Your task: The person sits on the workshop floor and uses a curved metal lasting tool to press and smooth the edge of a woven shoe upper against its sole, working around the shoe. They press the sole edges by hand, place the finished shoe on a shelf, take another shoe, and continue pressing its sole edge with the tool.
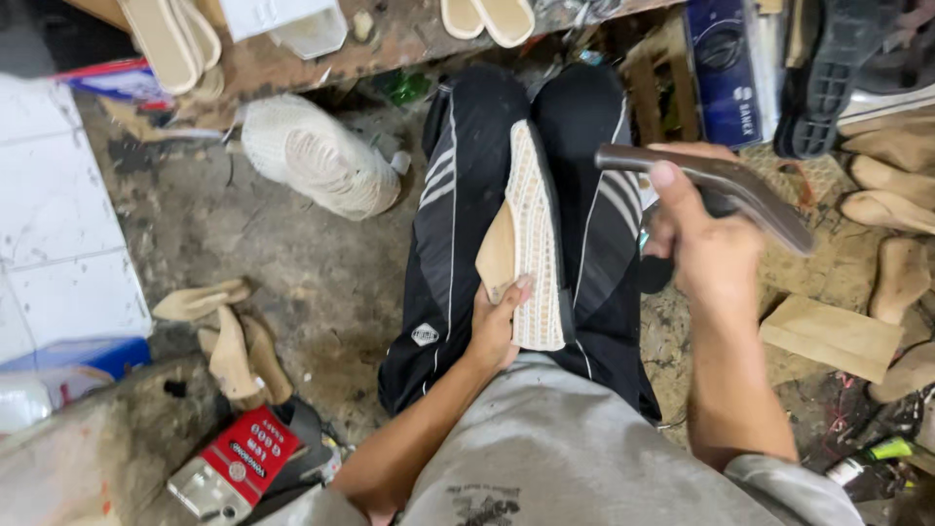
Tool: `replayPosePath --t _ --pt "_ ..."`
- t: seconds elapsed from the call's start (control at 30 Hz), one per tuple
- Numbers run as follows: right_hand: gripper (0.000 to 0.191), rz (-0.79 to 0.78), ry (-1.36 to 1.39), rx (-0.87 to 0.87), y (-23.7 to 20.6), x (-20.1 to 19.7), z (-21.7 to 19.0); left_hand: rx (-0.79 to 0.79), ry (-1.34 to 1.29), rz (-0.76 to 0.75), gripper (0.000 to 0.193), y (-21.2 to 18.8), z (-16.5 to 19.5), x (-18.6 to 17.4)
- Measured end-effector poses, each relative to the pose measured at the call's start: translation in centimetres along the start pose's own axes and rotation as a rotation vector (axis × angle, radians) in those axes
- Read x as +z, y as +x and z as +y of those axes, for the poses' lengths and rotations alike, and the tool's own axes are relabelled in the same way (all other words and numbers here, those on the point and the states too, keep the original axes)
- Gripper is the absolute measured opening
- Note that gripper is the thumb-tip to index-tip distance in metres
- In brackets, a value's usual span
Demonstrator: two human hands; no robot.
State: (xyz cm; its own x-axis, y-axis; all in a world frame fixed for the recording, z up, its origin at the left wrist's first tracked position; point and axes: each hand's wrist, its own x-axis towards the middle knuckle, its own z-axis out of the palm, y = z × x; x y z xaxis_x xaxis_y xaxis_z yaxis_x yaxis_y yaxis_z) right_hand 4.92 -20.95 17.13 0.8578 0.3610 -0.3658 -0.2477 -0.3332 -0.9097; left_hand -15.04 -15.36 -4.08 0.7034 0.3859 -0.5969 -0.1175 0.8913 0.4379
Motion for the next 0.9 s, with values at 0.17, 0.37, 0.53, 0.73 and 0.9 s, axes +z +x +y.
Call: replayPosePath --t 0.17,0.37,0.53,0.73,0.9 --pt "0.033 -0.093 0.18 0.068 0.5 -0.4 5.8 0.025 0.103 0.017 0.043 -0.2 2.2 1.6" --pt "0.049 -0.636 -0.614 -0.622 -5.4 -6.8 7.8 0.389 0.54 -0.103 0.034 -1.6 9.0 5.6" --pt "0.099 -0.559 -0.58 -0.607 -6.2 -5.2 5.6 0.729 0.746 -0.169 0.048 -4.8 11.5 10.8" --pt "0.112 -0.236 0.156 -0.552 -5.6 2.3 7.9 0.657 0.568 -0.378 0.056 -4.7 11.9 14.3" --pt "0.108 -0.232 0.076 -0.674 -6.3 2.7 8.3 0.324 0.276 -0.536 0.054 2.7 15.3 13.6"
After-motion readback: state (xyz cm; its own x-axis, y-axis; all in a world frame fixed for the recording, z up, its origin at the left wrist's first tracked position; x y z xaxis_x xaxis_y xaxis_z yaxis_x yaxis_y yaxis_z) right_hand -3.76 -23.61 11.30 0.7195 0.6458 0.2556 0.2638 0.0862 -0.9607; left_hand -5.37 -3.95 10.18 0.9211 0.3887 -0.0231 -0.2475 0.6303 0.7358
